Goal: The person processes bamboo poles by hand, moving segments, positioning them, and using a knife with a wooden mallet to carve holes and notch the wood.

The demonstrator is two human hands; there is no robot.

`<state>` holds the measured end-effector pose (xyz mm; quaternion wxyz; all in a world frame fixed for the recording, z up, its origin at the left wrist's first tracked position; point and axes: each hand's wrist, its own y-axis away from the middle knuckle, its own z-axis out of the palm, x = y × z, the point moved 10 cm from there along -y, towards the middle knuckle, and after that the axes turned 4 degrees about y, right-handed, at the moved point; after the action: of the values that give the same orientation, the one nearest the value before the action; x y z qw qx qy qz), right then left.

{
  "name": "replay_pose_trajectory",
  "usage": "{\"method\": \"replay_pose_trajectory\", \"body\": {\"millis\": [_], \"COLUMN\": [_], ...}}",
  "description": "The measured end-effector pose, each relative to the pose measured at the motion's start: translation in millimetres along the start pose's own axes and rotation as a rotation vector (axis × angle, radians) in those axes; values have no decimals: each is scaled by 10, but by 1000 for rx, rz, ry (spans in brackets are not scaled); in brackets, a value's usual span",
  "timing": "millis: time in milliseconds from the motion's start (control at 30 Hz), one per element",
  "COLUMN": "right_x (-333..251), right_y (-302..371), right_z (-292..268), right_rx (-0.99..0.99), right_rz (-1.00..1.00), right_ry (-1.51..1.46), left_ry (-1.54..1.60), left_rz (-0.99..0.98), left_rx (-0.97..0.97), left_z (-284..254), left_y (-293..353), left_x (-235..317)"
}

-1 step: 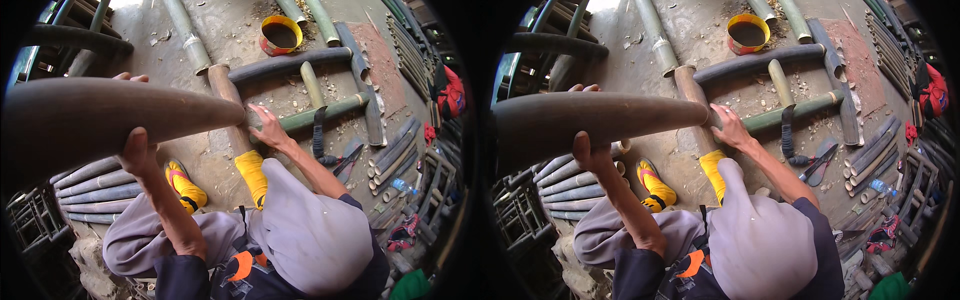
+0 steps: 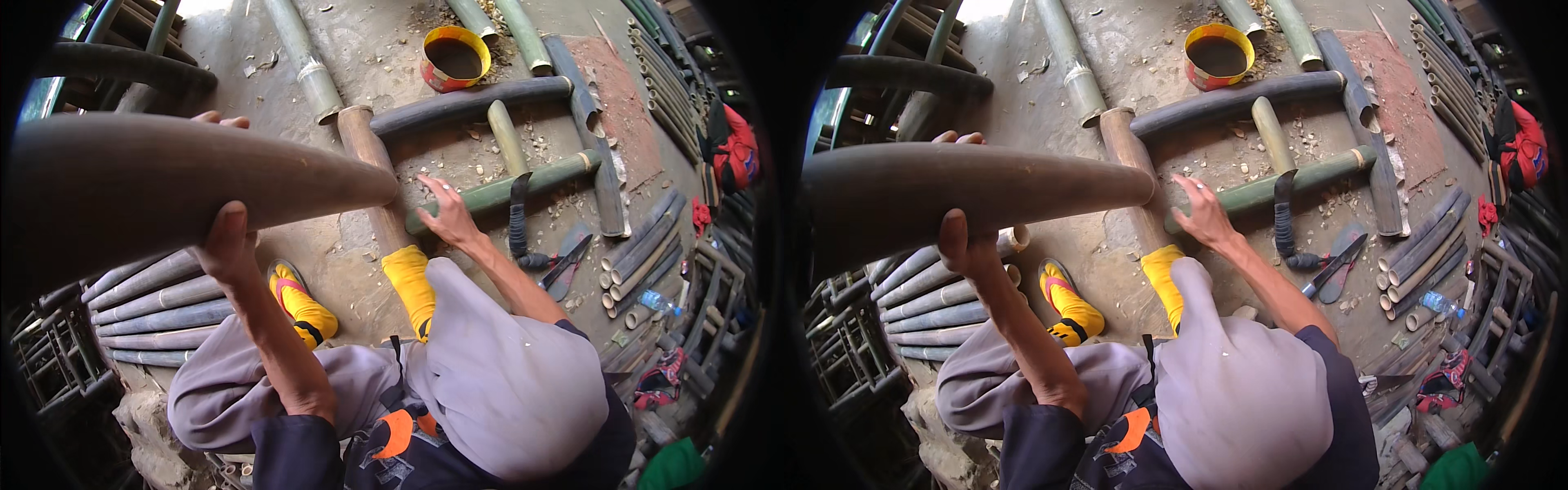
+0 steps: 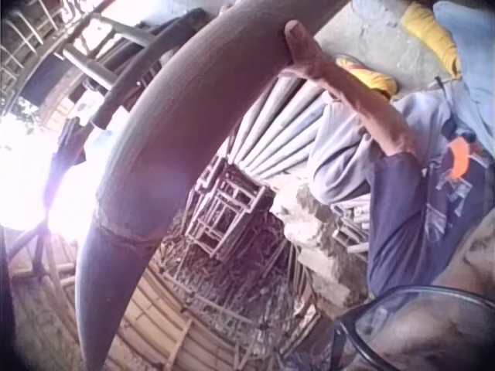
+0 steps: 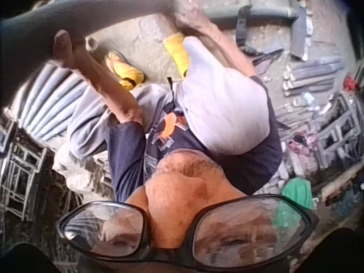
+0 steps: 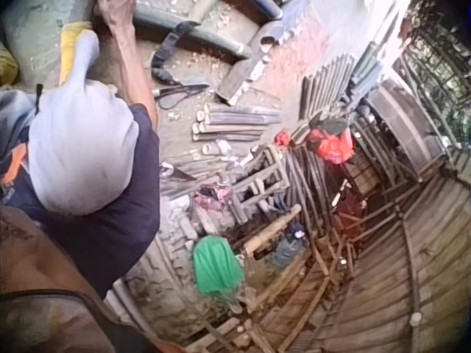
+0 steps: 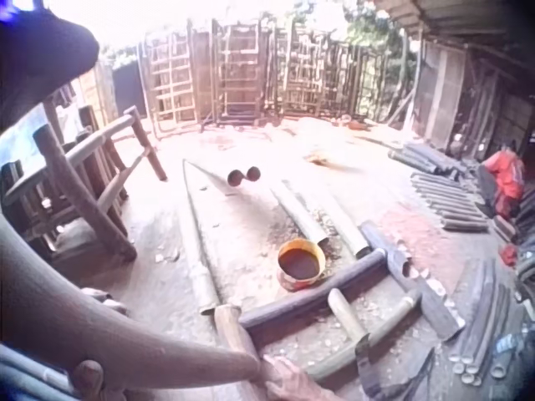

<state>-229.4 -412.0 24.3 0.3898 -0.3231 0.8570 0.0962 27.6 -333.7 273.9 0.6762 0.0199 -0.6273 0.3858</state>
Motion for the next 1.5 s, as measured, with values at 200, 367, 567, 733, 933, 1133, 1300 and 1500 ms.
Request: {"method": "replay_pose_trajectory", "body": {"millis": [200, 367, 567, 733, 933, 1133, 1300, 1500], "right_x": [937, 1703, 1750, 1255, 1899, 1781, 2078, 2398], "right_y": [1553, 3141, 3715, 2473, 1582, 1655, 2211, 2583], "right_z": [-972, -1441, -1492, -1162, -785, -974, -1257, -1396], "right_rx": [316, 353, 514, 521, 410, 682, 942, 1022], "right_rz": [516, 900, 815, 468, 778, 772, 1093, 1302], "right_ry": [114, 442, 592, 361, 326, -13, 8, 69], "left_ry": [58, -162, -136, -79, -27, -38, 56, -22], "left_rz": [57, 109, 98, 131, 45, 12, -111, -111], "left_rx": [-96, -68, -192, -186, -195, -191, -230, -223], "left_z": [343, 339, 654, 824, 667, 724, 637, 671], "left_y": [-121, -63, -22, 3, -66, -34, -17, 19], "left_x": [26, -35, 19, 85, -109, -128, -234, -214]}}
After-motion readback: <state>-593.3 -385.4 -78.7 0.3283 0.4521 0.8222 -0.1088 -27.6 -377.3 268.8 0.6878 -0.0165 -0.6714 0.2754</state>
